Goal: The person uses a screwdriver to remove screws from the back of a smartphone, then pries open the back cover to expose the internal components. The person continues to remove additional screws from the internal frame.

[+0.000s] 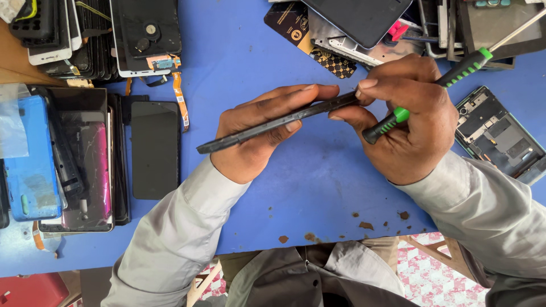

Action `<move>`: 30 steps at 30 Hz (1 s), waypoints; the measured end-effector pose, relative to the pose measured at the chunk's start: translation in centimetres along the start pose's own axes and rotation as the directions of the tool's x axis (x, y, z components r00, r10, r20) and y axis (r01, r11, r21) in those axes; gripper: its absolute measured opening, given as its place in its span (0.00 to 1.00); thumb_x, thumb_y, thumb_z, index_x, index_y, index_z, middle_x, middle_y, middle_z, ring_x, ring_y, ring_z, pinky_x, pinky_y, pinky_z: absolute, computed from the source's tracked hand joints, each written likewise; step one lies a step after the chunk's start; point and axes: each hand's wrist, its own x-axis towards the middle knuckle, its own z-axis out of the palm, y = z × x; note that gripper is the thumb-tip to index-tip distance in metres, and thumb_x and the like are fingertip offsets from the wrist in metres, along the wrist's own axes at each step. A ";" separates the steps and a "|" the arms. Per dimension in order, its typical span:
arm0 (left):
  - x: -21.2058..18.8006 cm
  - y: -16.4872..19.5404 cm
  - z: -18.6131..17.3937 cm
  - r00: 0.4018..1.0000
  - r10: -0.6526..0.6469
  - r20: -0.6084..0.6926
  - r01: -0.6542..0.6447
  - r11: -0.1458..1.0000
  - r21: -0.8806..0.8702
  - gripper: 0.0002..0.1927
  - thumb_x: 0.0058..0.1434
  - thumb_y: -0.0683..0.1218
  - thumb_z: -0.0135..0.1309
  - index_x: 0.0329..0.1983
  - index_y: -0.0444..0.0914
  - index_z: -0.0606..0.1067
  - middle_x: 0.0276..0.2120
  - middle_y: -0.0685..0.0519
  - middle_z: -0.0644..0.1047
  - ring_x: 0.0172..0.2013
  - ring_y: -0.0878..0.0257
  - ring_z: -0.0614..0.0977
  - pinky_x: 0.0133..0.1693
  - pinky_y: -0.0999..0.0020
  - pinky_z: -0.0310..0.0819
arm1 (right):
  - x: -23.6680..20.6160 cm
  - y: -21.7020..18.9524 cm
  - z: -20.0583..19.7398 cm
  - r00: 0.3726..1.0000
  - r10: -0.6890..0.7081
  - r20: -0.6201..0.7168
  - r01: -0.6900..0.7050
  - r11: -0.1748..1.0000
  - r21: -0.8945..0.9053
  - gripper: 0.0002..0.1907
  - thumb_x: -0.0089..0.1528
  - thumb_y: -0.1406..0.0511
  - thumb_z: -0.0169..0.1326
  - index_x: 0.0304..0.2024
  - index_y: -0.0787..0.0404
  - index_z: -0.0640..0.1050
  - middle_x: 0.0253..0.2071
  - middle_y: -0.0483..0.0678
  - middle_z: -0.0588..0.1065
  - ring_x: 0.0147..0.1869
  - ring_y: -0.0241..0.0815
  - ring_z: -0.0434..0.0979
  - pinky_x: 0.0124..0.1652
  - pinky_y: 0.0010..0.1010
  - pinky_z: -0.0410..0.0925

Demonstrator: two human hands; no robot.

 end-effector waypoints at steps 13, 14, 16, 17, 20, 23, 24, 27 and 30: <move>-0.1 -0.5 0.6 0.992 -0.122 -0.038 0.109 0.962 -0.252 0.20 0.80 0.46 0.54 0.70 0.36 0.68 0.65 0.46 0.74 0.67 0.59 0.74 0.72 0.62 0.66 | 0.7 0.5 0.3 1.000 -0.010 0.011 0.011 0.998 -0.068 0.34 0.61 0.64 0.77 0.57 0.64 0.66 0.48 0.57 0.74 0.48 0.47 0.79 0.46 0.32 0.75; -0.1 -0.6 0.6 0.991 -0.129 -0.049 0.115 0.968 -0.225 0.20 0.79 0.46 0.54 0.70 0.36 0.68 0.65 0.46 0.74 0.67 0.58 0.74 0.72 0.62 0.67 | 0.6 0.4 0.3 1.000 -0.005 0.009 0.006 0.998 -0.070 0.34 0.61 0.65 0.77 0.56 0.64 0.66 0.48 0.57 0.74 0.49 0.48 0.79 0.47 0.32 0.75; -0.1 -0.5 0.6 0.990 -0.127 -0.062 0.114 0.978 -0.177 0.20 0.79 0.46 0.54 0.70 0.35 0.68 0.64 0.46 0.75 0.67 0.58 0.75 0.72 0.62 0.67 | 0.5 0.4 0.3 1.000 -0.019 -0.006 0.018 0.994 -0.106 0.33 0.57 0.65 0.77 0.53 0.65 0.67 0.47 0.56 0.74 0.49 0.51 0.79 0.46 0.35 0.75; -0.2 -0.5 0.6 0.991 -0.121 -0.065 0.109 0.982 -0.157 0.20 0.79 0.46 0.54 0.70 0.34 0.68 0.64 0.45 0.75 0.67 0.58 0.75 0.72 0.62 0.67 | 0.4 0.4 0.3 1.000 -0.010 -0.004 0.010 0.996 -0.089 0.32 0.60 0.66 0.77 0.54 0.65 0.67 0.48 0.56 0.74 0.48 0.48 0.80 0.47 0.33 0.75; -0.3 -0.3 0.7 0.991 -0.112 -0.077 0.102 0.988 -0.116 0.20 0.80 0.46 0.54 0.69 0.34 0.69 0.64 0.45 0.76 0.66 0.59 0.76 0.72 0.63 0.68 | 0.2 0.2 0.3 1.000 0.020 0.000 -0.020 0.999 -0.044 0.30 0.65 0.67 0.76 0.55 0.65 0.67 0.50 0.56 0.74 0.46 0.43 0.81 0.49 0.30 0.76; -0.3 -0.3 0.9 0.989 -0.124 -0.080 0.113 0.985 -0.128 0.21 0.79 0.47 0.54 0.70 0.34 0.69 0.63 0.46 0.76 0.65 0.60 0.77 0.70 0.65 0.70 | 0.2 0.0 0.2 0.998 0.055 0.005 -0.055 0.998 -0.027 0.29 0.65 0.67 0.76 0.56 0.65 0.68 0.50 0.56 0.74 0.44 0.42 0.80 0.48 0.30 0.76; -0.3 -0.3 0.8 0.988 -0.131 -0.081 0.120 0.984 -0.131 0.21 0.79 0.48 0.54 0.70 0.33 0.69 0.63 0.46 0.76 0.65 0.60 0.77 0.70 0.65 0.70 | 0.2 -0.1 0.2 0.997 0.071 0.007 -0.071 0.997 -0.023 0.30 0.64 0.68 0.76 0.56 0.66 0.68 0.50 0.57 0.74 0.44 0.42 0.80 0.47 0.29 0.75; -0.4 -0.4 0.7 0.984 -0.152 -0.089 0.139 0.981 -0.135 0.22 0.79 0.48 0.55 0.70 0.33 0.69 0.64 0.46 0.76 0.65 0.61 0.77 0.70 0.66 0.70 | 0.6 -0.5 0.1 0.997 0.080 0.022 -0.079 0.996 -0.032 0.29 0.62 0.69 0.75 0.55 0.66 0.68 0.50 0.57 0.74 0.42 0.42 0.80 0.51 0.37 0.75; 0.0 -1.0 0.3 0.979 -0.162 -0.123 0.140 0.975 -0.171 0.24 0.78 0.48 0.55 0.71 0.33 0.67 0.66 0.46 0.74 0.65 0.63 0.75 0.71 0.69 0.67 | 0.9 -1.1 0.4 0.998 0.026 0.048 -0.023 0.997 -0.075 0.28 0.58 0.69 0.74 0.52 0.66 0.69 0.44 0.54 0.74 0.39 0.44 0.79 0.44 0.36 0.72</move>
